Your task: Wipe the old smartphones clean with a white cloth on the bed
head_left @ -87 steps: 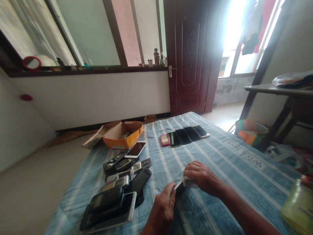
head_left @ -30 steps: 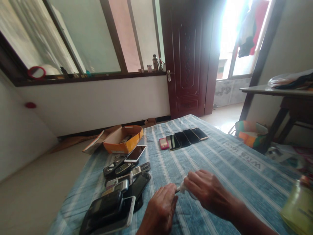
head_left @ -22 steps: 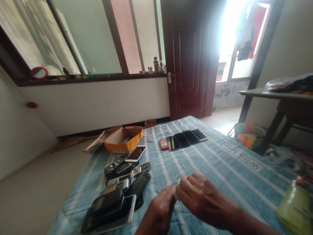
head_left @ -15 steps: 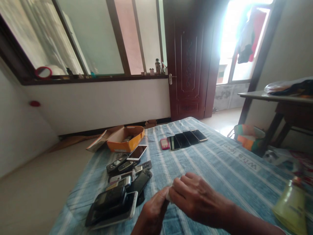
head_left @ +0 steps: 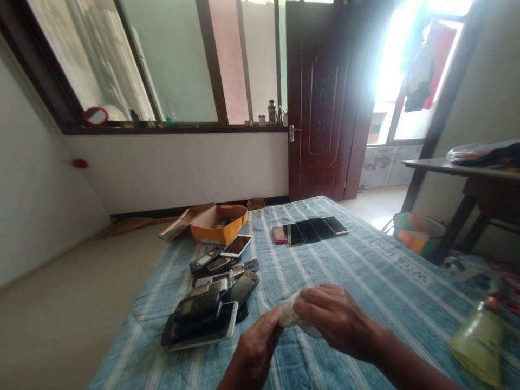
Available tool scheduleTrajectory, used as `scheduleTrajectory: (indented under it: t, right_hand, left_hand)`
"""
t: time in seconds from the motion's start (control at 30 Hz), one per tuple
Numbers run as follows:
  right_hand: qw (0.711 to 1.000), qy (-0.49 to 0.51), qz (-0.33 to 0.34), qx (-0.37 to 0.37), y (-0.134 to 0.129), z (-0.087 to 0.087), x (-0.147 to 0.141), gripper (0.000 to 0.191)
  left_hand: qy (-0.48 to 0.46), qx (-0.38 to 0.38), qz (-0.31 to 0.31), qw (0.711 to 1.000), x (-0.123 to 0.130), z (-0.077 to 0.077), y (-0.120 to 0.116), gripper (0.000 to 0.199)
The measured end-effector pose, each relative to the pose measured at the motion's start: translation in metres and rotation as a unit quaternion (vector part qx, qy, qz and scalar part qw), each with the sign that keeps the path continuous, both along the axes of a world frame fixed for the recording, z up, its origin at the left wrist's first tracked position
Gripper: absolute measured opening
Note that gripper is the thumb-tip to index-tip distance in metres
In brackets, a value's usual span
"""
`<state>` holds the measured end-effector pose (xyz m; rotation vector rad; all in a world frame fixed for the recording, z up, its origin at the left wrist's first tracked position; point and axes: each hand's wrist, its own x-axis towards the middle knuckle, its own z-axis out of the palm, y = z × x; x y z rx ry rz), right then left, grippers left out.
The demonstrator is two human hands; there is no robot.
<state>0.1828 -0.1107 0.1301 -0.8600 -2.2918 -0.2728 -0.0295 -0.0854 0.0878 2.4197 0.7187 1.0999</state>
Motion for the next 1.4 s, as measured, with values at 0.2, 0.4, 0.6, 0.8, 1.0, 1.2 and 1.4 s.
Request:
scheduleTrajectory:
  t: [0.2, 0.4, 0.6, 0.8, 1.0, 1.2, 1.4]
  right_hand:
    - [0.996, 0.087, 0.003, 0.0, -0.012, 0.002, 0.005, 0.019]
    - [0.989, 0.101, -0.109, 0.024, -0.02, 0.01, 0.011, 0.022]
    - [0.989, 0.092, -0.105, -0.038, -0.024, -0.014, -0.015, 0.022]
    - [0.97, 0.228, -0.066, -0.047, -0.023, -0.019, -0.031, 0.022]
    - [0.958, 0.26, -0.119, -0.019, -0.017, -0.016, -0.04, 0.025]
    - [0.967, 0.18, -0.02, -0.178, -0.028, 0.002, -0.035, 0.052]
    - [0.97, 0.109, 0.013, -0.215, -0.025, 0.015, -0.02, 0.025]
  left_hand:
    - [0.008, 0.025, 0.002, 1.0, 0.003, -0.005, -0.001, 0.033]
    - [0.019, 0.063, 0.032, 0.997, 0.002, -0.008, -0.001, 0.031]
    - [0.012, 0.079, 0.034, 0.996, 0.005, -0.008, -0.001, 0.031]
    - [-0.006, 0.072, 0.04, 0.997, 0.004, -0.006, -0.002, 0.03]
    - [-0.027, 0.07, 0.057, 0.996, 0.005, -0.011, -0.002, 0.029]
    - [-0.046, 0.0, 0.051, 0.998, -0.002, -0.01, 0.0, 0.03]
    - [-0.039, -0.025, 0.026, 0.999, -0.001, -0.004, -0.003, 0.029]
